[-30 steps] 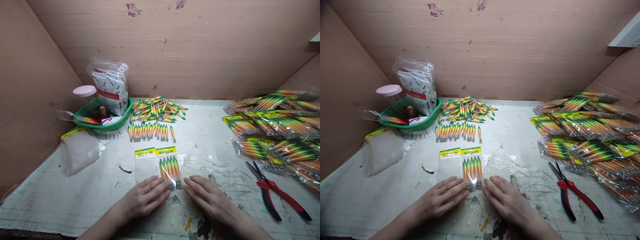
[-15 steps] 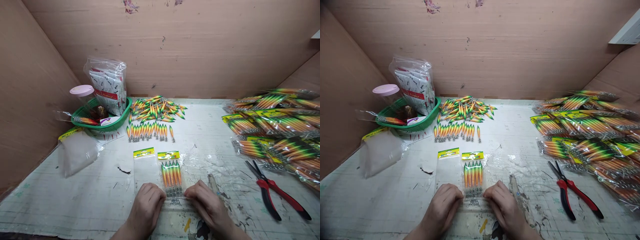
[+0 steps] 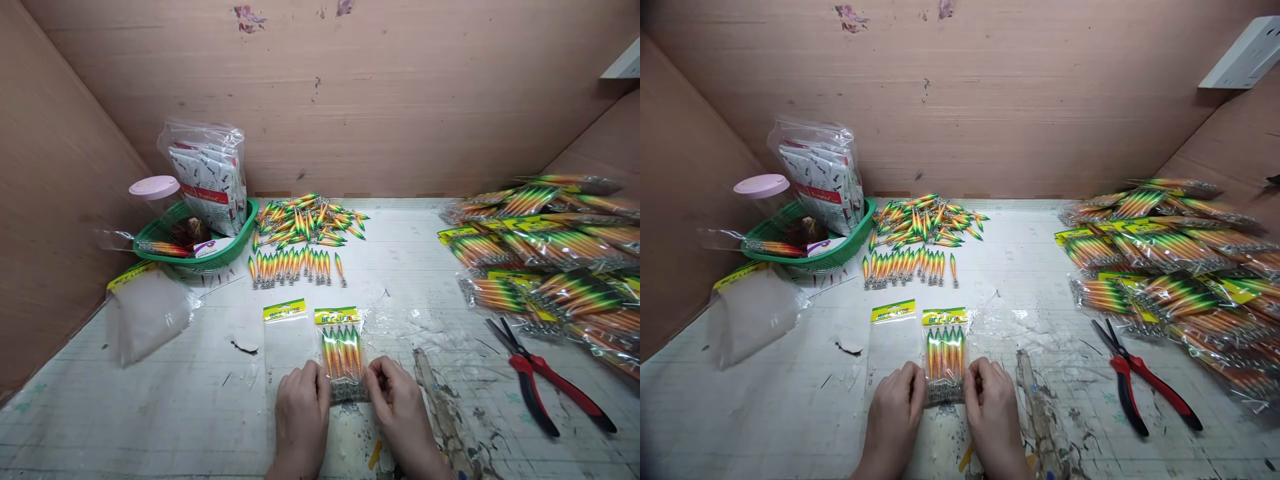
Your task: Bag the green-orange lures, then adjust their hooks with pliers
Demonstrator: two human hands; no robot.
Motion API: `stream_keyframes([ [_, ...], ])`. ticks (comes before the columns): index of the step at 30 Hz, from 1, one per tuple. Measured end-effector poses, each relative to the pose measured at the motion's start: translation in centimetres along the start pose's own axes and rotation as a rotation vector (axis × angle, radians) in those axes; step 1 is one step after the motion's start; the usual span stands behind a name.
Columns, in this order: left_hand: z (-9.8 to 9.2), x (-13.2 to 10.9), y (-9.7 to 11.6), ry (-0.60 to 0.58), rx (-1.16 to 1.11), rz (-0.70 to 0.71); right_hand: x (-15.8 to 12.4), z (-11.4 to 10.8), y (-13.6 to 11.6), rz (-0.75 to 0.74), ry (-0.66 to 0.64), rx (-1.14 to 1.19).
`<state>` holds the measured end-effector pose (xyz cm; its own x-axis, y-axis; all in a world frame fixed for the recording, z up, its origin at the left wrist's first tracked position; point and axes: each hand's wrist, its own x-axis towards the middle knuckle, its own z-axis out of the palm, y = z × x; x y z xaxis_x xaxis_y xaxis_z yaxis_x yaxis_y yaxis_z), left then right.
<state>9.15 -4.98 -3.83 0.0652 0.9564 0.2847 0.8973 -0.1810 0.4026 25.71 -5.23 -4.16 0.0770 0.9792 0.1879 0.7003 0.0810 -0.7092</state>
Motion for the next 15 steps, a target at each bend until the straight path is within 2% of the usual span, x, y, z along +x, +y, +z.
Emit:
stream_keyframes([
  [5, -0.6, 1.2, 0.8, 0.007, 0.136, 0.025, 0.6, 0.0, -0.2, 0.054, 0.025, -0.025],
  [9, -1.1, 1.6, 0.9, 0.102, 0.239, 0.082, 0.8, 0.0, 0.2, 0.023, 0.034, 0.002],
  [11, -0.9, 1.6, 0.6, 0.114, 0.261, 0.104, 0.7, 0.4, 0.6, 0.009, 0.058, 0.039],
  [13, -0.6, 1.6, 0.3, 0.1, 0.258, 0.122, 0.6, 0.8, 1.0, 0.031, 0.017, 0.199],
  [15, -0.4, 1.4, -0.3, 0.102, 0.249, 0.129, 0.6, 1.0, 1.2, 0.064, -0.088, 0.412],
])
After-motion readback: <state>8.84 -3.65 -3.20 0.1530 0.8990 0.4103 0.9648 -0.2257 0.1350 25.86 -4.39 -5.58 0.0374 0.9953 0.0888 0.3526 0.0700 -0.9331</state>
